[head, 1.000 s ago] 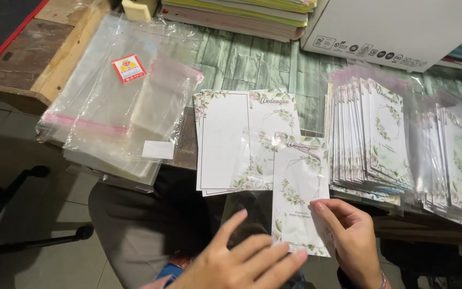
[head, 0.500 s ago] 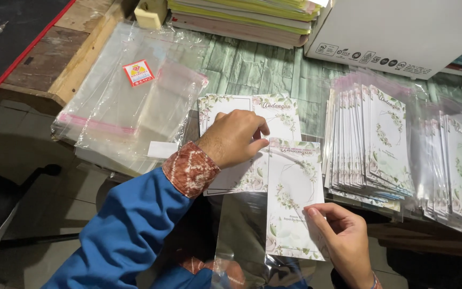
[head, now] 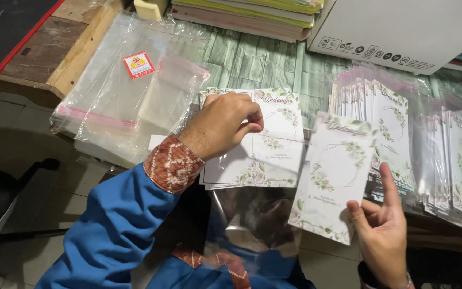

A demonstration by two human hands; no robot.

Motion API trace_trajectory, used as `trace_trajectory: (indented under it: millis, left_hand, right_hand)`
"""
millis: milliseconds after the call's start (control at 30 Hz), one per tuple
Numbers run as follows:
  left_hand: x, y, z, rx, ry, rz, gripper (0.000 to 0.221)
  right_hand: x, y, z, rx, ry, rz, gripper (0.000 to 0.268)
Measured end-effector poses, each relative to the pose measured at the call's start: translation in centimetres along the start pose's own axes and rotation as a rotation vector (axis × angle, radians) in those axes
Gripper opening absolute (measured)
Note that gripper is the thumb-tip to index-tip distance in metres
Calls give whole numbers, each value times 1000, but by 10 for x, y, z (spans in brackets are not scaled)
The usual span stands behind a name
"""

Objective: The person folds paper invitations and inserts them into clear plastic sleeves by hand.

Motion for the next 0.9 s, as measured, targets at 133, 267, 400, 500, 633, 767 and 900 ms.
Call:
trace_trajectory:
  millis: [133,267,400,500,633,767,900]
  left_hand:
    - [5,0,4,2,8,-60,12]
    - [3,11,3,25,-26,-59,9]
    - [-2,24,2,-6,-12,-120,7]
    - [-5,30,3,-13,30,-151,12]
    - [-10,37,1,-78,104,-199,11]
    - [-10,43,2,-92,133,-221,10]
    - [-10,44,2,-118,184,-244,9]
  right_hand:
    - [-12,8,27,108,189,108,56]
    - [-38,-18,30,-36,295,182,32]
    - [-75,-56,11,-69,224,262,22]
    - [-104,-67,-8,-106,139,197,25]
    - [-122,-78,-30,-74,17,96,26]
    - [-129,-81,-40,-47,-63,87,18]
    - [-132,-81,-42,-30,-62,52,22]
Point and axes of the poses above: each hand's wrist, its own x-axis away from the middle knuckle, its own z-axis out of the back of the hand, y = z × x, the point moved 4 cm from there along -x, towards the middle knuckle, and after that the axes turned 6 degrees about y, right-handed, at the moved point
